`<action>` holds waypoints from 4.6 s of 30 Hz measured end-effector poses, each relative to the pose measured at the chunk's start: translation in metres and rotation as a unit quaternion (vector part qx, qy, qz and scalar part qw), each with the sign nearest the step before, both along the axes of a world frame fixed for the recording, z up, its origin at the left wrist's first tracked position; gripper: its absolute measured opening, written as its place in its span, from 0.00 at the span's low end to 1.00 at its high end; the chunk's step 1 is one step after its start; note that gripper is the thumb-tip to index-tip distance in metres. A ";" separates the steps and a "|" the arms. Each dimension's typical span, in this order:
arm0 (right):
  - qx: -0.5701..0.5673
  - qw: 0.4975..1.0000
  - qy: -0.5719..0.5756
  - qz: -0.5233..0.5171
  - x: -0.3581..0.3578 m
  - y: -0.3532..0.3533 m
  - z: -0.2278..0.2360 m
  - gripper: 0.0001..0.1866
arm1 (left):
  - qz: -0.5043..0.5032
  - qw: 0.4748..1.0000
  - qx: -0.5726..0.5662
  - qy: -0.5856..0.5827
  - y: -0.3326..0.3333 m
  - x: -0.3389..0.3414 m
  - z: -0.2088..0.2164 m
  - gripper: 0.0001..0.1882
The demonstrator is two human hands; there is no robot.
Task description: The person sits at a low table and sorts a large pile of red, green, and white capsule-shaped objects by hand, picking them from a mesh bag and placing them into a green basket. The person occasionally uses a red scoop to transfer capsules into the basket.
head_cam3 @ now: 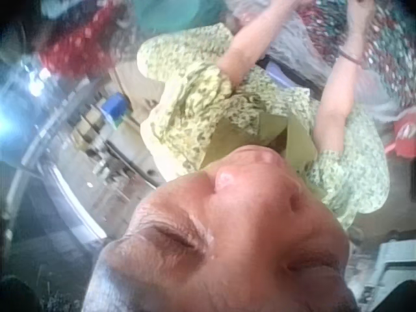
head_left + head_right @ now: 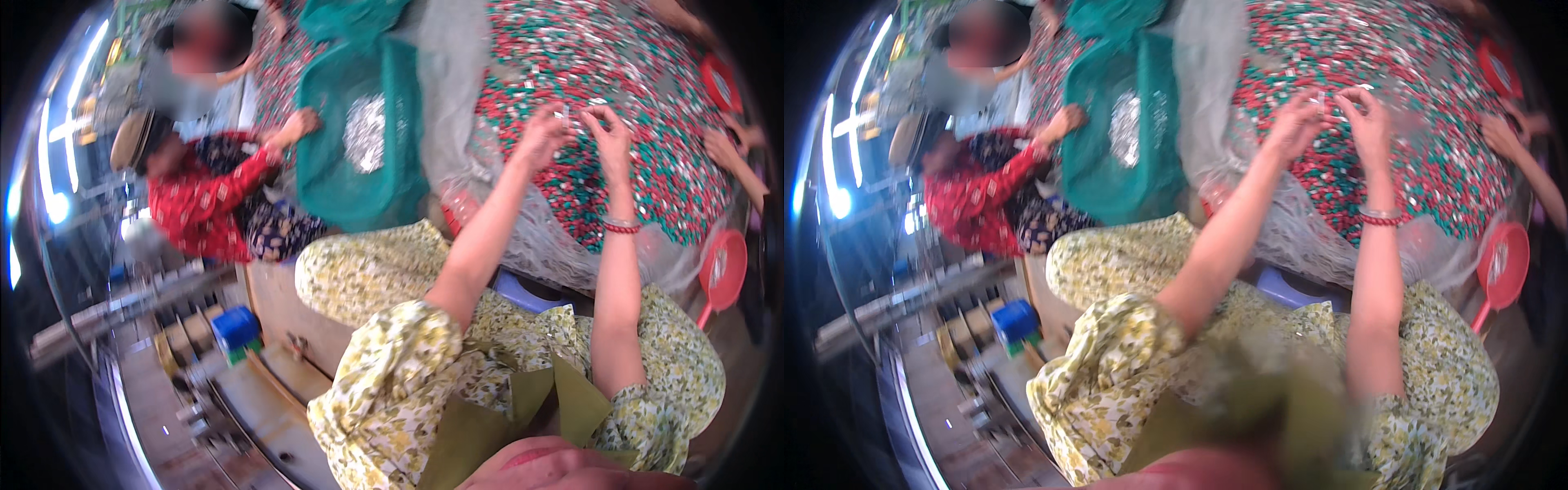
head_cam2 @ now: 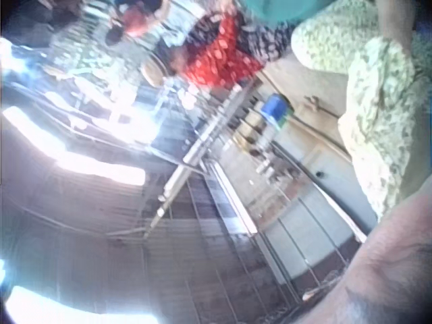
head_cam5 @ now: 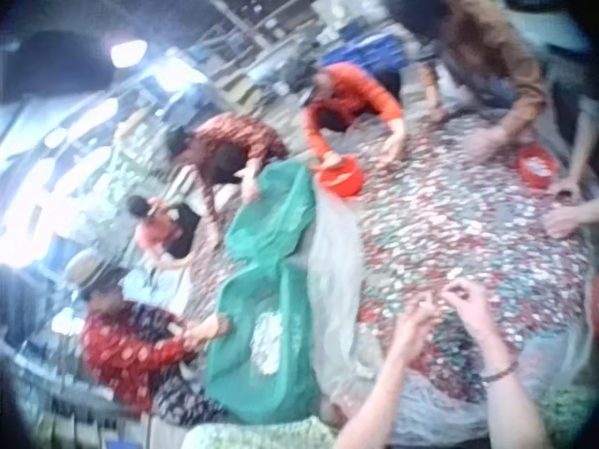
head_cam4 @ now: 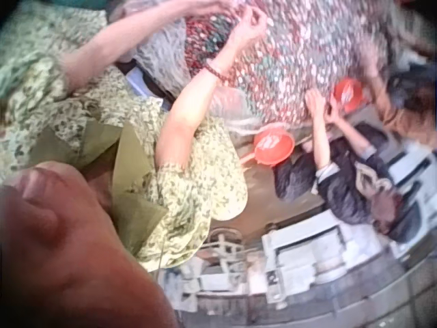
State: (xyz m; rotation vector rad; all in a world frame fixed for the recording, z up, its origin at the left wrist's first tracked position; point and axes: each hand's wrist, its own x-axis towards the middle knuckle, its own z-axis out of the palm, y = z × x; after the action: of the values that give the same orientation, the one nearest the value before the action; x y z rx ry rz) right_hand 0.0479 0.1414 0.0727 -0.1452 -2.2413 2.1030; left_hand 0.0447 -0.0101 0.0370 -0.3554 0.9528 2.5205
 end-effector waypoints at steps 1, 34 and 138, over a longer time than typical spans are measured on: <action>0.088 0.995 0.028 0.035 0.003 -0.013 0.025 0.08 | 0.010 0.997 0.080 -0.009 -0.002 0.008 -0.003 0.16; 0.221 0.972 -0.082 -0.023 -0.074 0.067 -0.101 0.14 | -0.113 0.590 -0.778 0.184 -0.060 -0.125 -0.057 0.12; -0.004 0.977 -0.181 0.114 0.006 0.127 -0.035 0.26 | -0.130 0.469 -0.724 0.489 -0.046 -0.003 -0.016 0.19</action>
State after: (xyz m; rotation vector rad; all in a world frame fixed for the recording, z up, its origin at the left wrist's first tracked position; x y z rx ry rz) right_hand 0.0544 0.2685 0.0376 -0.3108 -2.5593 2.3674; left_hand 0.0419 -0.0556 0.0208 0.8914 3.0265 0.6840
